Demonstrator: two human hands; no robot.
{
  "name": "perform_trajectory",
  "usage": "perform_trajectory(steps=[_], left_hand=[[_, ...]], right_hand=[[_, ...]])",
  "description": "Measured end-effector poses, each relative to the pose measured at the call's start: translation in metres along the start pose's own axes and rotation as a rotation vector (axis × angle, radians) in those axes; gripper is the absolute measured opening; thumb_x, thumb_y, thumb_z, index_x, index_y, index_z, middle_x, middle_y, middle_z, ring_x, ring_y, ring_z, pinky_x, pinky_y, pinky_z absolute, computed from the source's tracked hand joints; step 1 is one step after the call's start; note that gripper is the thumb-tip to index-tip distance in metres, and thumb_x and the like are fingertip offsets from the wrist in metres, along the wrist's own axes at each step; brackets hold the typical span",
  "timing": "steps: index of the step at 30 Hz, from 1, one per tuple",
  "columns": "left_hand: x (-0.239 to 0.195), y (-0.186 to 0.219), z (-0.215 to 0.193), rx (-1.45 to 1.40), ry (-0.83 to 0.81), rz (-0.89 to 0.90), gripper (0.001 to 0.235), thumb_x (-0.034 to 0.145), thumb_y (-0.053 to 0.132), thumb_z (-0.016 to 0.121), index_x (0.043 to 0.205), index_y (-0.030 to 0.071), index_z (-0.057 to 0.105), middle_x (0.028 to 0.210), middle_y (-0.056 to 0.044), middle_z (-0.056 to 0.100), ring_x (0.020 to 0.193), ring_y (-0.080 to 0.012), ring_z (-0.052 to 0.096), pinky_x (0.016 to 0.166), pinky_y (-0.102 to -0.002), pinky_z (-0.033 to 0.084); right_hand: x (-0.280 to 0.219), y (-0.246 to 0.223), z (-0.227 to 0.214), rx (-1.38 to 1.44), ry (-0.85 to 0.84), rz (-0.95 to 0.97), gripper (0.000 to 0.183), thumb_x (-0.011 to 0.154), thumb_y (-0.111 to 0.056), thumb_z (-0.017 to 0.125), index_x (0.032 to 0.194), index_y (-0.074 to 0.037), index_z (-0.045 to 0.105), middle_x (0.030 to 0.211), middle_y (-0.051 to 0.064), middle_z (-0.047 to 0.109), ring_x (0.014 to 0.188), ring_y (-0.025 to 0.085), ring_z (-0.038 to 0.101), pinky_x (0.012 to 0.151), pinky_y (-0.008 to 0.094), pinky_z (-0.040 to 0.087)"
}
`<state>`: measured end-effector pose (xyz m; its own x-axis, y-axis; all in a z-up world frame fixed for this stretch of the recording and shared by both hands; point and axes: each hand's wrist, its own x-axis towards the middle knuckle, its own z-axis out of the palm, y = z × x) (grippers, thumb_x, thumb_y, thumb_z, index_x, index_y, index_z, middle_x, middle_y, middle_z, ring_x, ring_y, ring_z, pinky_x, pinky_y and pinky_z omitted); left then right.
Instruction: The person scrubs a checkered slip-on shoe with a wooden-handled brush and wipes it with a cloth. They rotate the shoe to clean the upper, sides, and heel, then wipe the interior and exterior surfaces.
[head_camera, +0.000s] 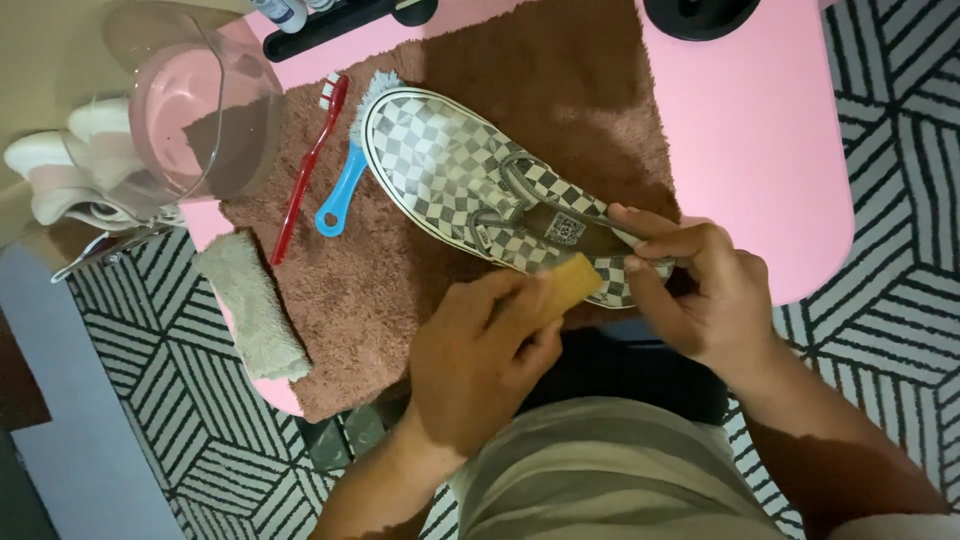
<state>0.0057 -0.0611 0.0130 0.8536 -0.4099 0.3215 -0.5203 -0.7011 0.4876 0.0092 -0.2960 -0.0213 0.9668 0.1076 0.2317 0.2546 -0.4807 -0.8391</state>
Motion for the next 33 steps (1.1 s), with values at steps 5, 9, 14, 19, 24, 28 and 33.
perform_trajectory(steps=[5,9,14,19,24,28,33], left_hand=[[0.003,-0.013,-0.008,0.047,0.011,-0.011,0.032,0.088,0.015,0.087,0.115,0.006,0.073,0.109,-0.012,0.071,0.083,-0.0269,0.066,0.062,-0.032,0.055],[0.003,-0.008,0.005,0.001,0.057,-0.005,0.029,0.088,0.013,0.086,0.109,0.002,0.07,0.106,-0.016,0.07,0.078,-0.0267,0.064,0.058,-0.032,0.053],[-0.003,-0.011,-0.006,-0.026,-0.044,-0.011,0.036,0.087,0.017,0.086,0.119,0.008,0.073,0.112,-0.011,0.071,0.085,-0.0278,0.069,0.065,-0.035,0.057],[0.006,-0.013,-0.006,0.116,0.035,-0.008,0.033,0.09,0.015,0.087,0.119,0.007,0.074,0.109,-0.008,0.073,0.081,-0.0212,0.066,0.061,-0.029,0.054],[-0.001,-0.002,-0.003,-0.143,-0.072,-0.011,0.044,0.091,0.016,0.088,0.13,0.01,0.068,0.119,-0.012,0.069,0.088,-0.0307,0.066,0.07,-0.037,0.055],[0.004,-0.015,-0.011,-0.063,-0.058,-0.044,0.028,0.088,0.02,0.086,0.111,0.008,0.076,0.111,-0.012,0.073,0.083,-0.0279,0.068,0.061,-0.034,0.055],[0.004,-0.006,-0.002,-0.001,-0.052,-0.042,0.045,0.091,0.02,0.088,0.131,0.014,0.069,0.122,-0.009,0.069,0.096,-0.0313,0.068,0.074,-0.038,0.056]], right_hand=[[-0.001,0.003,0.001,0.006,0.018,-0.05,0.017,0.102,0.007,0.063,0.105,-0.003,0.05,0.137,0.022,0.07,0.044,0.007,0.031,0.044,0.024,0.026],[-0.003,0.008,0.001,-0.03,-0.005,-0.058,0.019,0.102,0.007,0.063,0.107,-0.004,0.049,0.138,0.021,0.07,0.041,0.007,0.03,0.042,0.024,0.026],[-0.003,0.008,0.003,-0.041,0.025,-0.046,0.019,0.101,0.008,0.064,0.106,-0.003,0.05,0.136,0.022,0.071,0.042,0.007,0.031,0.043,0.024,0.027],[-0.004,0.008,0.003,-0.064,0.019,-0.051,0.018,0.102,0.005,0.065,0.106,-0.003,0.049,0.137,0.021,0.071,0.042,0.008,0.031,0.043,0.025,0.029],[-0.005,0.008,0.003,0.005,0.007,-0.08,0.018,0.102,0.012,0.062,0.109,0.0,0.051,0.137,0.024,0.069,0.128,0.036,0.072,0.087,0.035,0.064],[-0.004,0.009,0.002,-0.042,0.016,-0.102,0.019,0.105,0.008,0.062,0.113,-0.005,0.052,0.14,0.019,0.07,0.066,0.012,0.061,0.054,0.027,0.04],[-0.004,0.01,0.005,-0.013,0.027,-0.083,0.021,0.101,0.012,0.061,0.108,-0.004,0.05,0.137,0.022,0.071,0.05,0.01,0.037,0.047,0.025,0.03]])
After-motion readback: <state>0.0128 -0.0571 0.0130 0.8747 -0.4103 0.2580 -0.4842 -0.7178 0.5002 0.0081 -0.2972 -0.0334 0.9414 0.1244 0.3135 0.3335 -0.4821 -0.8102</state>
